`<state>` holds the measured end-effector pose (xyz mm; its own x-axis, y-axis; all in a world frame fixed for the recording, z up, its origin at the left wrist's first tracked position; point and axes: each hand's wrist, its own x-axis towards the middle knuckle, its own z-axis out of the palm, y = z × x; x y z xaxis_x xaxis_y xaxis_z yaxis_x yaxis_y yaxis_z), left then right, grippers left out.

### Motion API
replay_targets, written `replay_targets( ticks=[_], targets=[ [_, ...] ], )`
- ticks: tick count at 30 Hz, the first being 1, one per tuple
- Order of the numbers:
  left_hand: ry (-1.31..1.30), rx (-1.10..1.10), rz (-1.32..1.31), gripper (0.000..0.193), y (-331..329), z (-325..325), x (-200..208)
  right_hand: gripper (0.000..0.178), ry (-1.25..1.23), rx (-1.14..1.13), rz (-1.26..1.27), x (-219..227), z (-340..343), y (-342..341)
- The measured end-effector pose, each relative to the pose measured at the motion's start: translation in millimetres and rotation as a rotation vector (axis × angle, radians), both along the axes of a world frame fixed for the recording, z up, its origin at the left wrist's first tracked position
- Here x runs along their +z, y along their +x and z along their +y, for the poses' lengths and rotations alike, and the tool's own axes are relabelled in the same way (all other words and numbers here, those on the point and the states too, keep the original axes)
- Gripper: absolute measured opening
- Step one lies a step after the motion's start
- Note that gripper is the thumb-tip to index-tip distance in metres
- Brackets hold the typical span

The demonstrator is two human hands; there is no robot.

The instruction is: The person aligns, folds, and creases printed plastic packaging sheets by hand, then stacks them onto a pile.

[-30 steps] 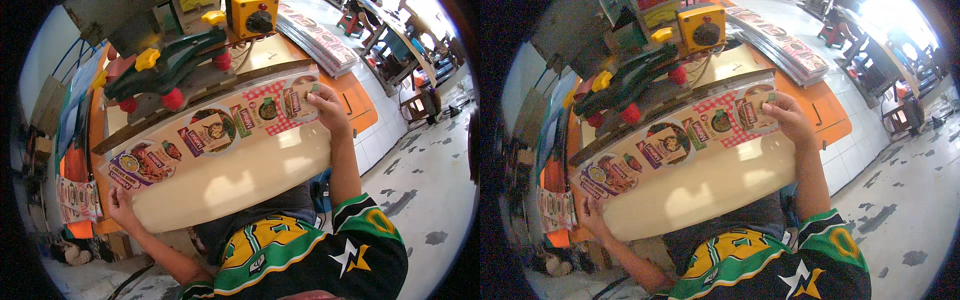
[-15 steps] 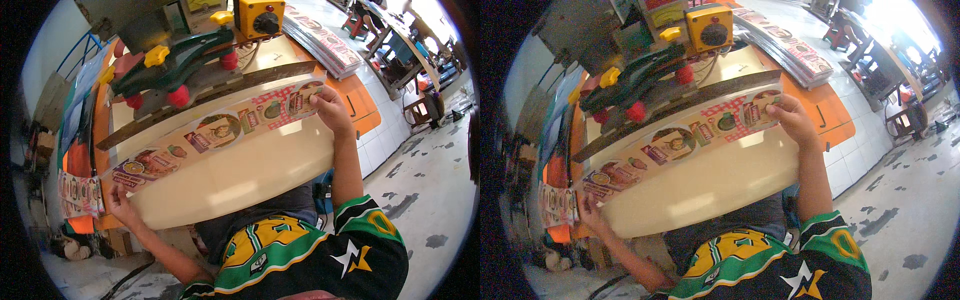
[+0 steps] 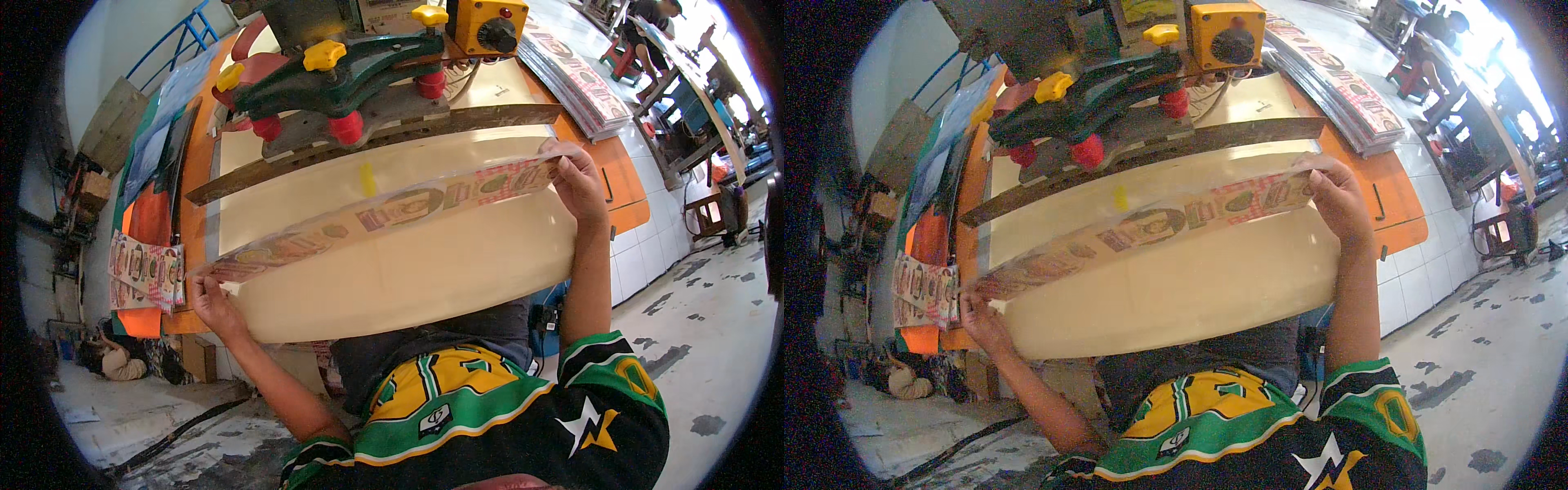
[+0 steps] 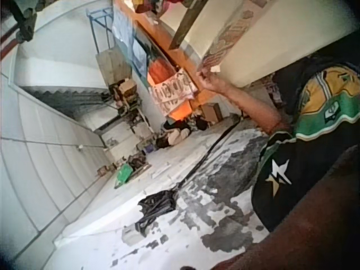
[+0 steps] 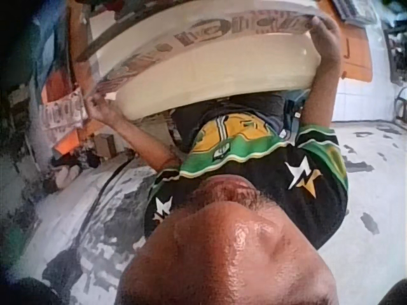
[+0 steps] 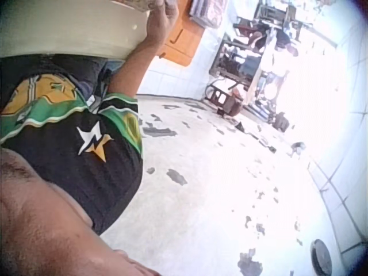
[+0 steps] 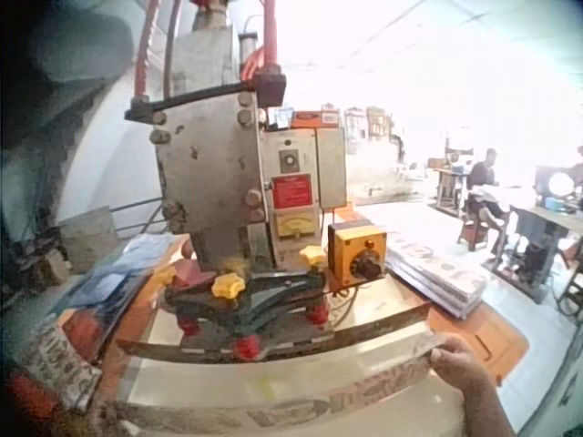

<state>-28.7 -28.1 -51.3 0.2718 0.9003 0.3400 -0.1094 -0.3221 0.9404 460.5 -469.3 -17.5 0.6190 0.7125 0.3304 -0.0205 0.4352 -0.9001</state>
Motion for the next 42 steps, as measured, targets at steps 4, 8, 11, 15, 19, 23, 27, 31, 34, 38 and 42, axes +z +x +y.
replay_targets(
  ticks=[4, 8, 11, 15, 19, 23, 27, 31, 34, 38, 42],
  targets=[
    [0.034, -0.119, -0.134, 0.027, 7, -1, 0, 0.026, -0.024, 0.101, -0.041, 0, -7, 0],
    [-0.057, -0.194, -0.312, 0.031, -8, 13, -22, 0.039, -0.121, -0.001, -0.238, 0, -9, 2],
    [-0.085, -0.218, -0.237, 0.032, -19, 17, -30, 0.041, -0.014, 0.046, -0.129, -2, -10, -1],
    [-0.256, -0.086, -0.425, 0.031, -12, 2, -22, 0.038, -0.074, 0.108, 0.000, 2, -11, -10],
    [-0.244, -0.318, -0.422, 0.032, -27, 10, -23, 0.028, -0.066, 0.200, 0.007, -16, -25, 10],
    [-0.264, -0.995, -0.520, 0.029, -15, 1, -6, 0.026, 0.119, 0.274, 0.037, 2, -14, -13],
    [-0.279, -0.638, -0.433, 0.022, -41, 13, -35, 0.033, 0.088, 0.240, 0.064, -17, -24, 13],
    [-0.232, -0.075, -0.324, 0.020, -5, -3, 15, 0.028, -0.012, 0.055, 0.026, -6, -6, -9],
    [-0.212, -0.037, -0.367, 0.022, -11, 4, 40, 0.024, 0.043, 0.038, 0.019, 16, 5, -41],
    [-0.024, -0.075, -0.372, 0.025, -18, 20, 48, 0.018, -0.010, 0.009, -0.116, 20, 11, -66],
    [-0.062, 0.034, -0.371, 0.030, -13, 15, 55, 0.017, 0.072, 0.013, -0.027, 12, 15, -79]
  ],
)
